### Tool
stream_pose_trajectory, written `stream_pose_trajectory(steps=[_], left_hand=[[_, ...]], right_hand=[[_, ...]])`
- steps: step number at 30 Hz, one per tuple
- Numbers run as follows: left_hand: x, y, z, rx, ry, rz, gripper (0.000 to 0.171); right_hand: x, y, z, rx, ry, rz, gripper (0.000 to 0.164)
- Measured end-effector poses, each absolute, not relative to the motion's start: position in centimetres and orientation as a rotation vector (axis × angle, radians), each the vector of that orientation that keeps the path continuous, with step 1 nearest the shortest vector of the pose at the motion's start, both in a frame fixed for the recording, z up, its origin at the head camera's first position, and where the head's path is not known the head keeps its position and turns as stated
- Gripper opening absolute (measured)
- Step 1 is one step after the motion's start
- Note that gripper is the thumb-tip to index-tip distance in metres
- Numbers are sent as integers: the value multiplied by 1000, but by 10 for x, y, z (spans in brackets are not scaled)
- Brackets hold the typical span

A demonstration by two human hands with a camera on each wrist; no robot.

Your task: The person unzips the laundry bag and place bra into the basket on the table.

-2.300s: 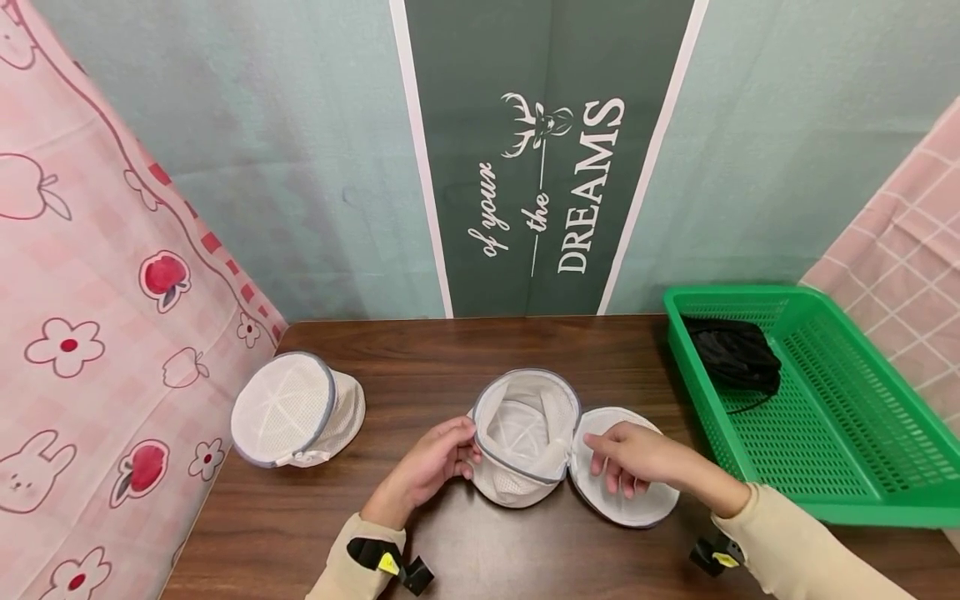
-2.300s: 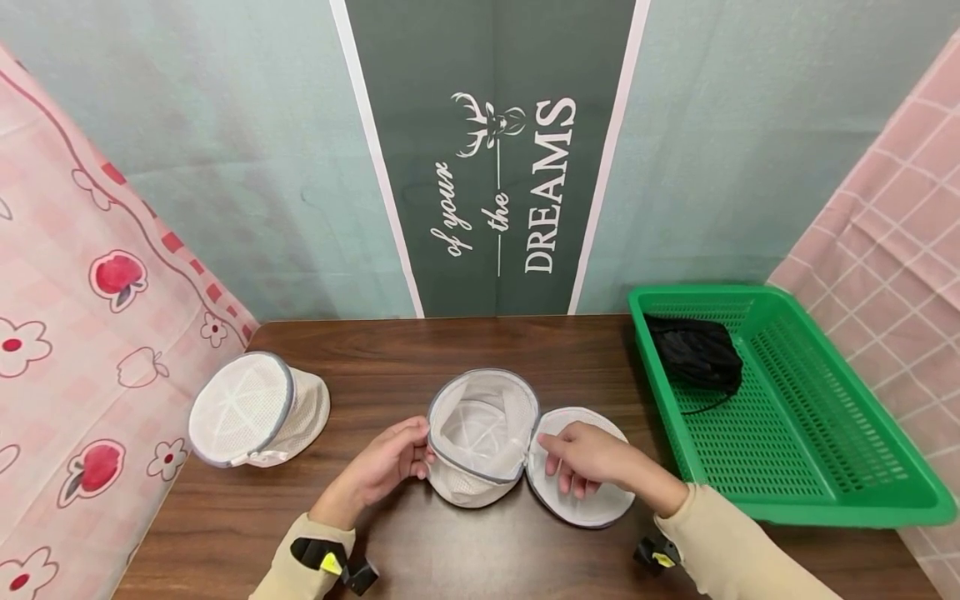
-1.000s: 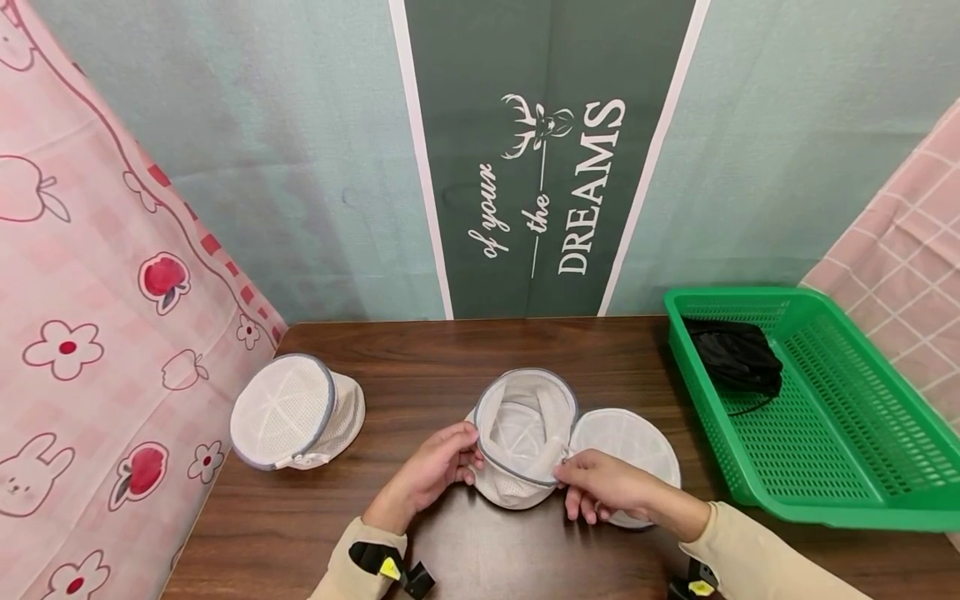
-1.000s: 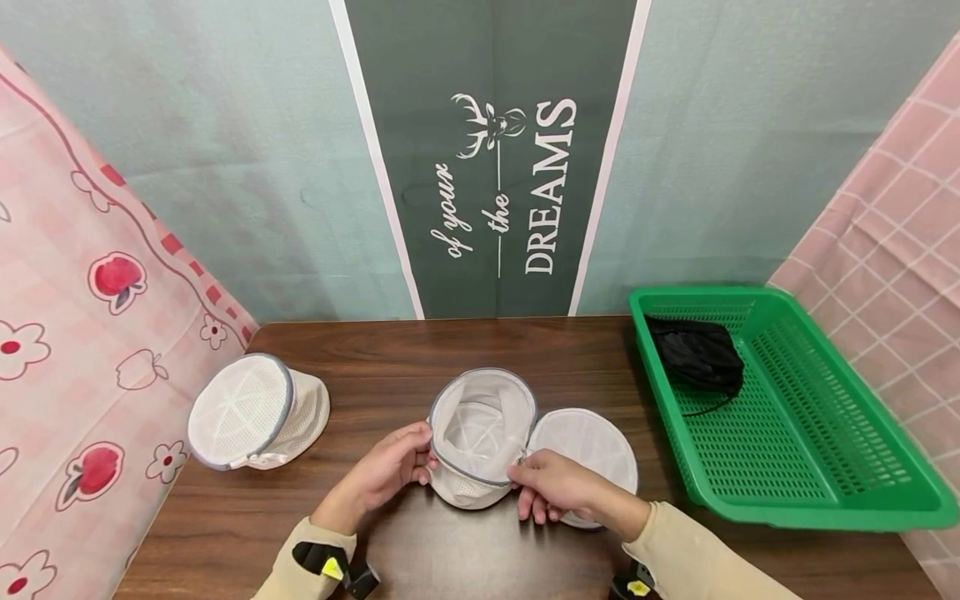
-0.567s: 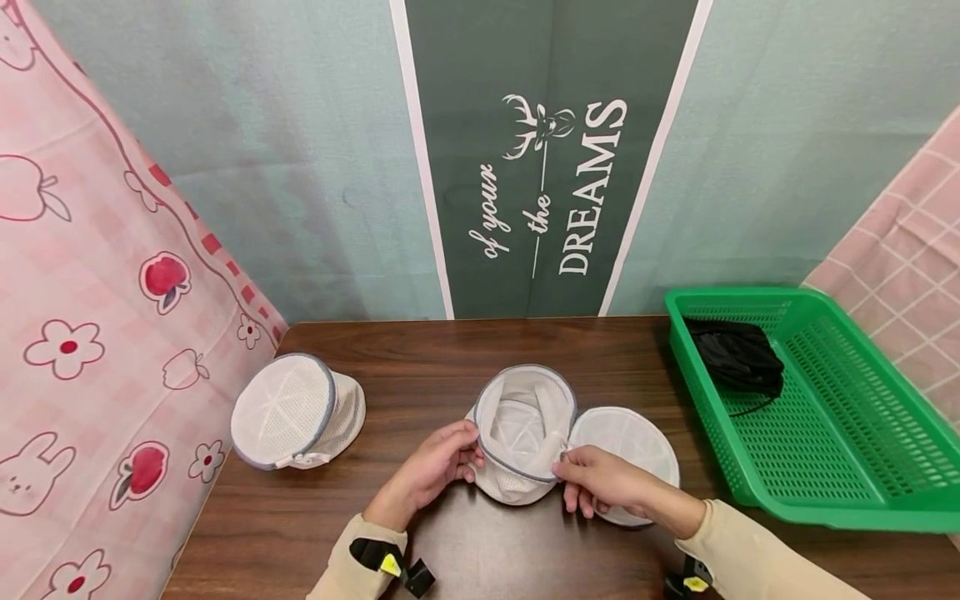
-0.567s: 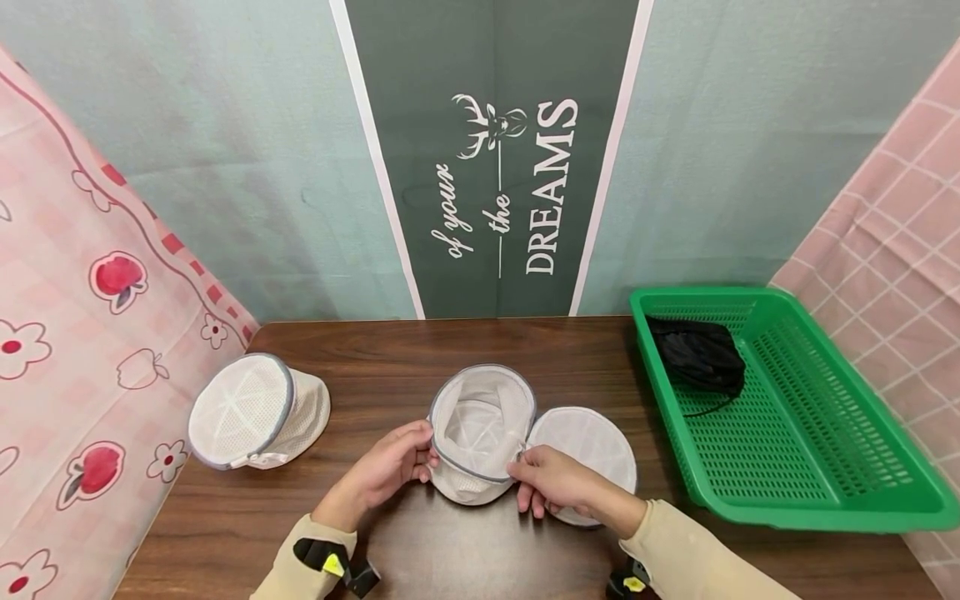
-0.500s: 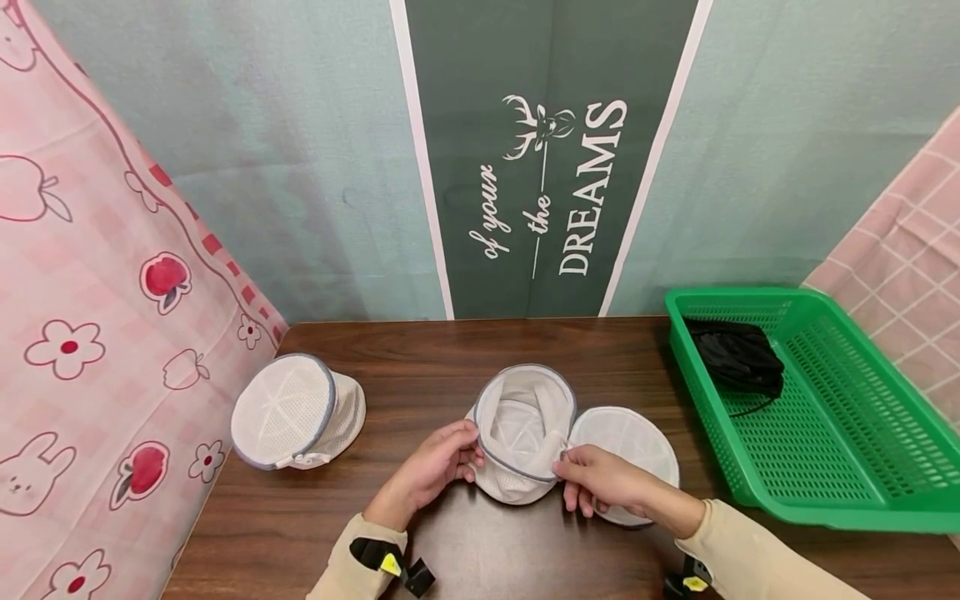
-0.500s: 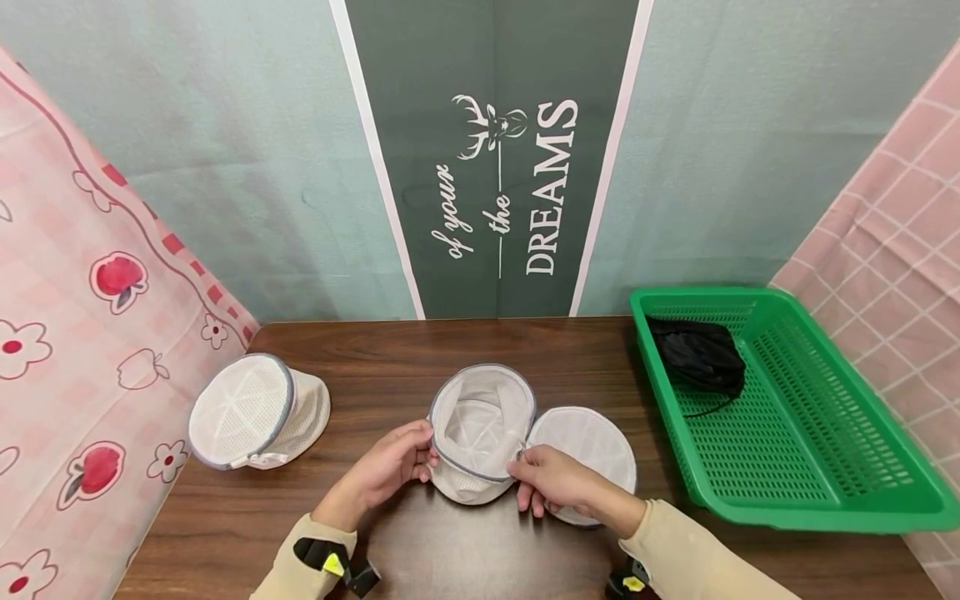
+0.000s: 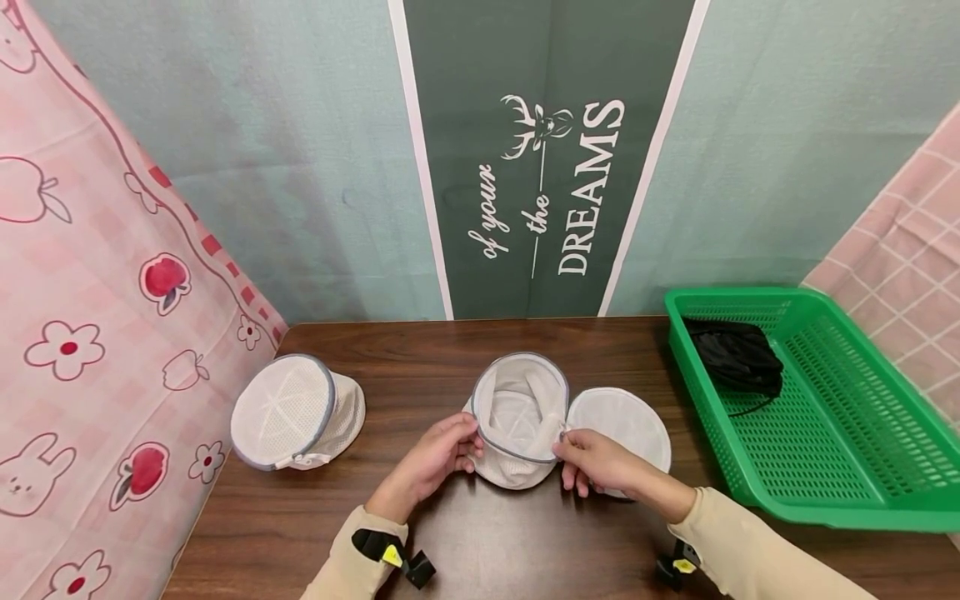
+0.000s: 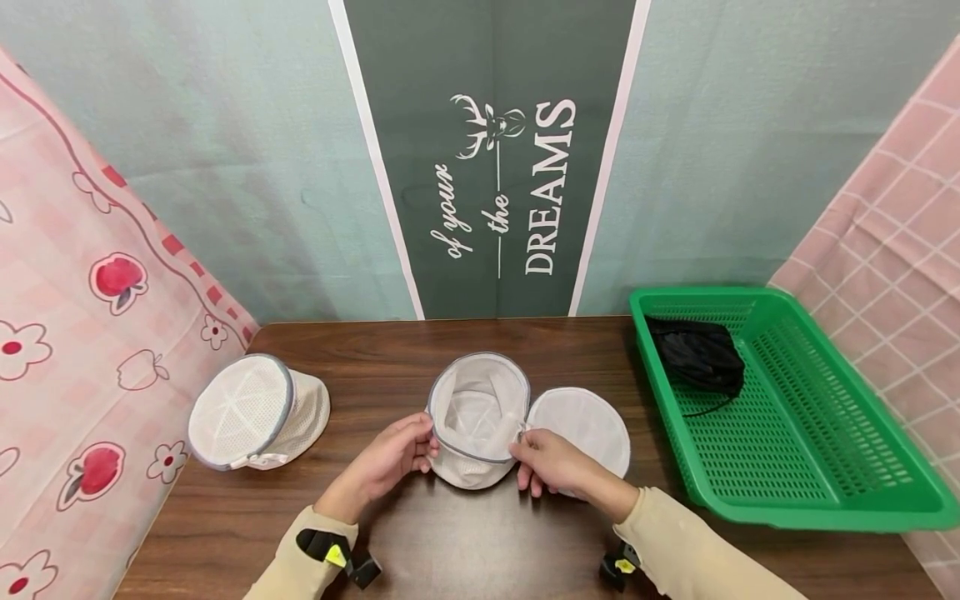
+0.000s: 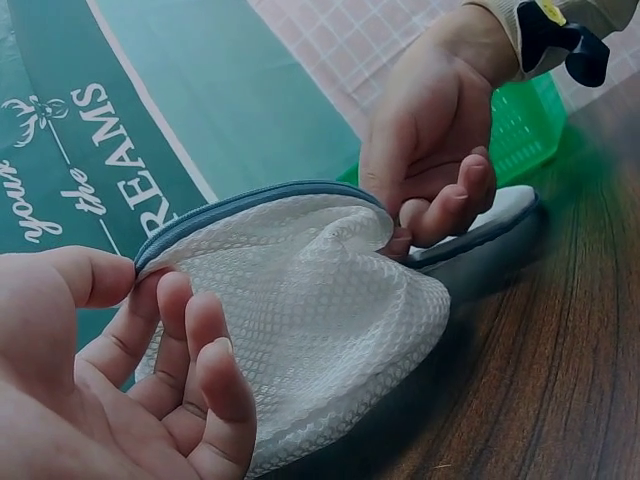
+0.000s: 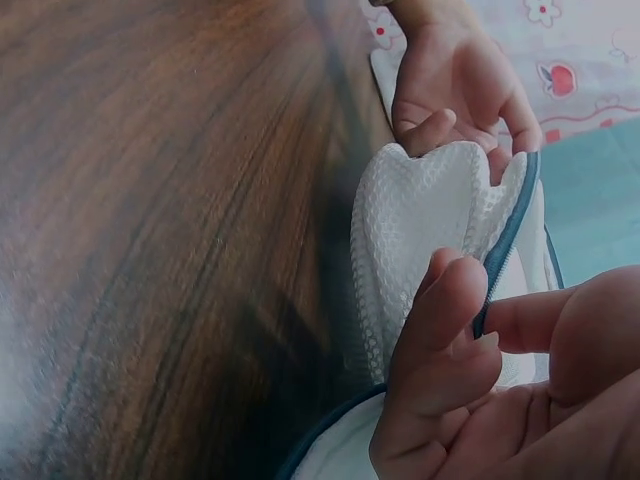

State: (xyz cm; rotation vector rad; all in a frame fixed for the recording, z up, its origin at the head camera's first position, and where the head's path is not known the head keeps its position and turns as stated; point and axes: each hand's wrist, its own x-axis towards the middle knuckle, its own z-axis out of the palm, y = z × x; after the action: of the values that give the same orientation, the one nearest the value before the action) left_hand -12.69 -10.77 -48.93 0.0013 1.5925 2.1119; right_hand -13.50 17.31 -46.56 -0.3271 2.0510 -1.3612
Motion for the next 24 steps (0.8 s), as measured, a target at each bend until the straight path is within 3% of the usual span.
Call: stream_pose_trajectory(steps=[24], left_hand=[[-154,-105,-485,-93,1699,2180,13]], right_hand=[[-169,162,-464,-228,2222,-1359,26]])
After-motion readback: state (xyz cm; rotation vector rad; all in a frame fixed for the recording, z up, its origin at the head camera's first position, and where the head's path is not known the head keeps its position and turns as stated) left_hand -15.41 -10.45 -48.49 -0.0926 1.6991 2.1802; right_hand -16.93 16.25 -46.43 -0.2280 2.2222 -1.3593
